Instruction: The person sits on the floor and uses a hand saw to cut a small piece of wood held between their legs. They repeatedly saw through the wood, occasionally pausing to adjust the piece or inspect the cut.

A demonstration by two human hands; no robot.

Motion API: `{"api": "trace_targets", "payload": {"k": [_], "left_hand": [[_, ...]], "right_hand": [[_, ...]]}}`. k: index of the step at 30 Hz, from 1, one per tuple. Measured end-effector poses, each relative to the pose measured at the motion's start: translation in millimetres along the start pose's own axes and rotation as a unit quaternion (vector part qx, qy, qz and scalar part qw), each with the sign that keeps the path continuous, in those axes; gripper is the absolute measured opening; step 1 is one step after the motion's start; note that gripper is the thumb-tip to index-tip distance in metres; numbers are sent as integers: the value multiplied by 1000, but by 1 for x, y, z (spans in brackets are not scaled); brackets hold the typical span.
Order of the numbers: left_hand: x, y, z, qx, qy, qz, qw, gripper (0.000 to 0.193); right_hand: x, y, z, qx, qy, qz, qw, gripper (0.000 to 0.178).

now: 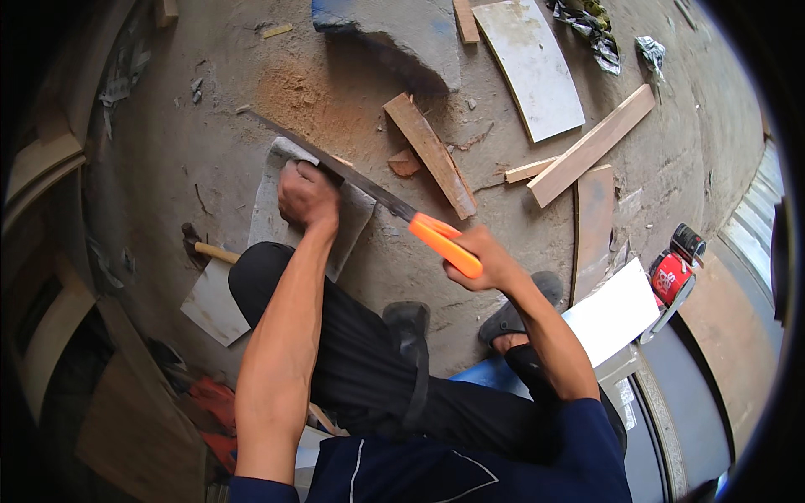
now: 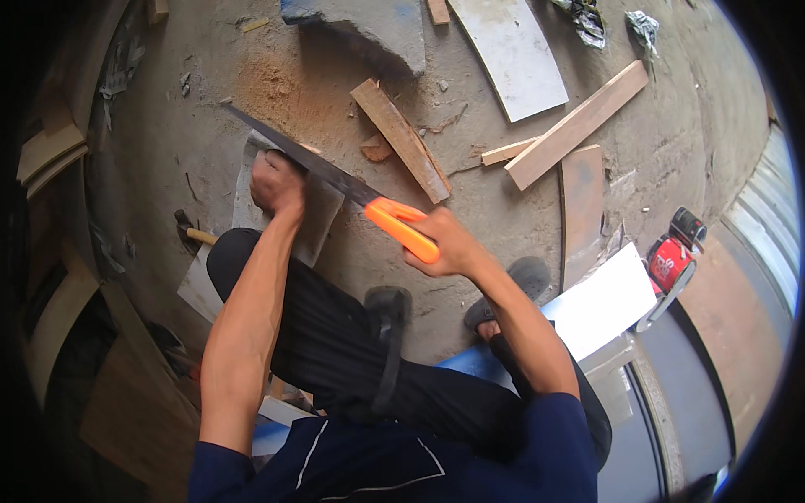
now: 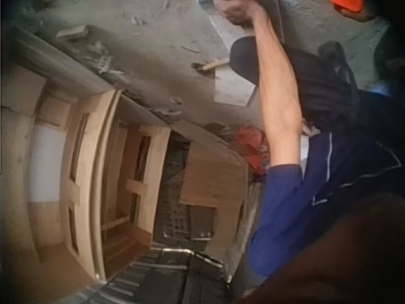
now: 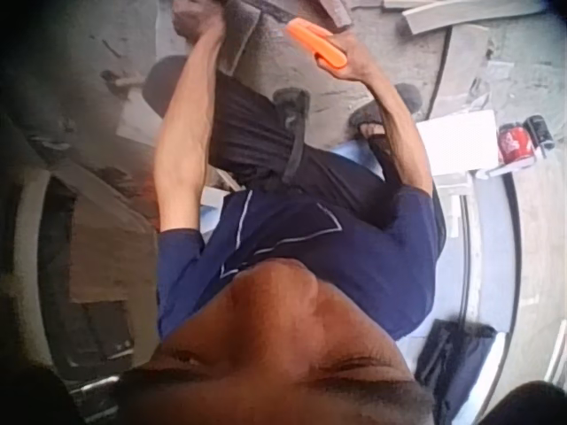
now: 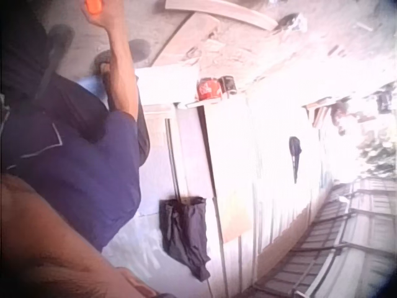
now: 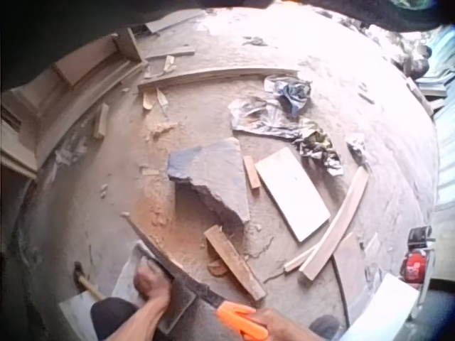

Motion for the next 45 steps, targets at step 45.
{"api": "trace_targets", "payload": {"k": [45], "left_hand": [[2,-1,-5,12,10,-6,1000,43]], "right_hand": [[6,-31,15,-48,-48,-7,998,24]]}}
Point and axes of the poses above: each hand's wrist, its own y-axis towards the middle knuckle, its own x-axis out of the back of the hand, z = x × y, the point moved 8 cm from there along y, towards the middle knuckle, and after that the axes turned 4 degrees about -y, right-handed, at the moved point
